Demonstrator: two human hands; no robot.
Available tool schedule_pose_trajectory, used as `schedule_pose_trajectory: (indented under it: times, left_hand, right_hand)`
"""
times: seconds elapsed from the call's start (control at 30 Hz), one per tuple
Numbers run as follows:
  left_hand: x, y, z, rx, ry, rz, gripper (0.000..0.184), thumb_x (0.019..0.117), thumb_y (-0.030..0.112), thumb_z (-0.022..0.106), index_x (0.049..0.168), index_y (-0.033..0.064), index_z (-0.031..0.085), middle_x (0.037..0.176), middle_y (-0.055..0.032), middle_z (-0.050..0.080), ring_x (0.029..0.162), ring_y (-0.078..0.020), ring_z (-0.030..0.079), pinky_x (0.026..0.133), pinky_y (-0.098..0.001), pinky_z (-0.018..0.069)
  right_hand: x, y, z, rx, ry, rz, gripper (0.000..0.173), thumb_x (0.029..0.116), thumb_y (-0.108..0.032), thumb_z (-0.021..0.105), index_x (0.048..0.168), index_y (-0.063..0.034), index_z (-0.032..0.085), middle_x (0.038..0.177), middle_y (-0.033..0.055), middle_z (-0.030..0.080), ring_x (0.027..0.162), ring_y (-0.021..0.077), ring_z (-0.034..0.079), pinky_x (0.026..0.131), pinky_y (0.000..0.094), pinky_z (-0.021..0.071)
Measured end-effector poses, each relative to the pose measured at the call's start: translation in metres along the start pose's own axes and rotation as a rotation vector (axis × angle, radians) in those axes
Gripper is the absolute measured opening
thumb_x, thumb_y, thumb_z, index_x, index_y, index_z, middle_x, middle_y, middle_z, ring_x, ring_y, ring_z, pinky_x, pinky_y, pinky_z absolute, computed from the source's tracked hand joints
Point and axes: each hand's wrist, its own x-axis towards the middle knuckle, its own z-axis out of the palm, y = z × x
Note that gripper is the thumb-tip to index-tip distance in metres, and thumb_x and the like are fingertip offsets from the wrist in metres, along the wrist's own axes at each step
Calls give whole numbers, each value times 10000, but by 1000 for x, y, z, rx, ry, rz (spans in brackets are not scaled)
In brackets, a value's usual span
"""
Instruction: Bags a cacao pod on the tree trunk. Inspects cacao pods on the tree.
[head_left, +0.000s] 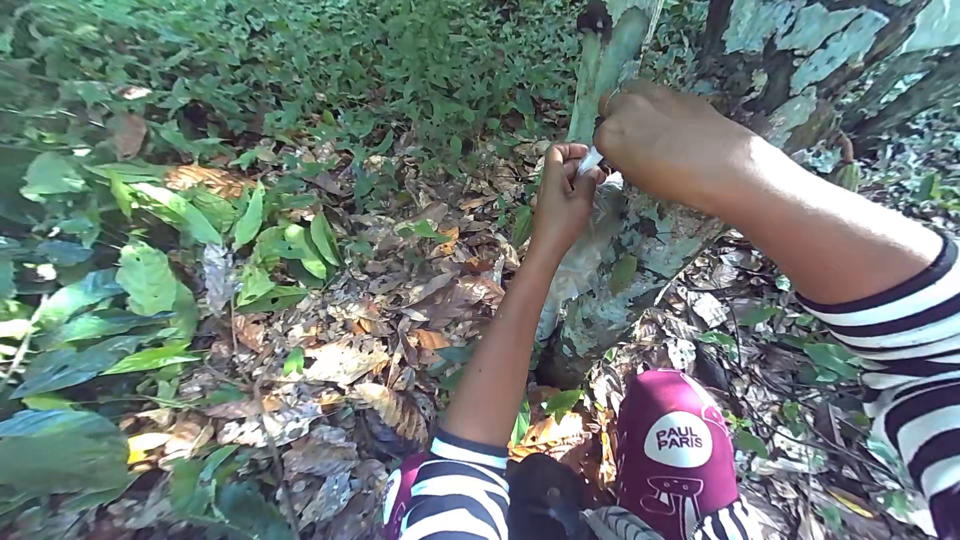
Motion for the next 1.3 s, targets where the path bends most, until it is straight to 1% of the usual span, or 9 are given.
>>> schedule_pose_trajectory:
  times: [0.17, 0.4, 0.53, 0.73, 0.83, 0.93, 1.1, 1.2, 1.3]
  left_hand:
    - [-4, -10, -4, 39, 26, 128, 167, 1009, 47, 535, 1141, -49, 572, 926, -80, 621, 837, -88, 599, 788, -276, 513]
    - [-8, -22, -4, 27, 90, 211, 187, 1005, 50, 568, 1100, -57, 689, 988, -101, 695, 1010, -158, 586, 954, -343, 459]
    - [-9, -21, 0, 0, 120, 222, 168, 1011, 46, 555, 936, -16, 692, 876, -34, 674, 921, -89, 564, 910, -315, 407]
    - [-13, -23, 4, -106, 104, 169, 187, 1014, 7, 529, 1011, -35, 711, 936, -38, 692, 922, -47, 604, 892, -264, 476]
    - [-12, -19, 4, -229, 98, 138, 211, 990, -40, 541, 1192, -78, 588, 944, -48, 671, 891, -59, 637, 861, -255, 535]
    - [-12, -12, 3, -260, 123, 63, 236, 973, -46, 573, 1188, -24, 478, 909, -39, 646, 833, -50, 622, 790, -238, 525]
    - [-12, -12, 2, -272, 159, 66, 150, 960, -50, 597, 1106, -27, 574, 901, -20, 643, 822, -34, 615, 792, -223, 531]
    - [-14, -18, 6, -294, 178, 138, 124, 966, -58, 575, 1072, -44, 639, 923, -11, 672, 870, -21, 631, 841, -221, 537]
    - [-15, -21, 9, -288, 193, 170, 110, 977, -48, 575, 989, -37, 683, 908, -10, 697, 872, -21, 641, 844, -225, 538]
  right_hand:
    - [4, 4, 3, 73, -20, 6, 170, 1000, -83, 571, 967, 36, 688, 1171, 235, 605, 1207, 460, 539, 835, 602, 497]
    - [9, 7, -2, 336, 37, 92, 398, 1048, -335, 500, 753, -87, 601, 737, 133, 574, 750, 351, 600, 612, 563, 396]
    - [12, 11, -2, 535, 84, 112, 356, 1040, -370, 580, 871, -88, 717, 809, 89, 662, 769, 267, 643, 687, 555, 475]
    - [9, 11, 1, 524, 192, 25, 192, 1002, -78, 619, 1189, -44, 644, 1001, 170, 688, 944, 364, 673, 857, 592, 515]
    - [10, 16, 7, 325, 163, -71, 214, 1013, -11, 549, 1135, 0, 724, 1111, 256, 671, 1075, 468, 642, 936, 639, 483]
    - [8, 17, 7, 172, 35, -109, 187, 1025, -117, 614, 992, 50, 693, 1077, 263, 615, 1043, 458, 622, 887, 602, 499]
    - [5, 13, 3, 126, -36, -88, 207, 1022, -131, 612, 891, 22, 664, 978, 224, 630, 987, 437, 635, 805, 607, 506]
    - [10, 17, 5, 342, 42, -47, 379, 1054, -347, 547, 827, -62, 651, 973, 146, 600, 923, 349, 612, 734, 594, 458]
    - [14, 19, 7, 508, 90, -33, 351, 1043, -378, 545, 968, -100, 746, 1203, 90, 663, 1048, 286, 654, 858, 604, 497]
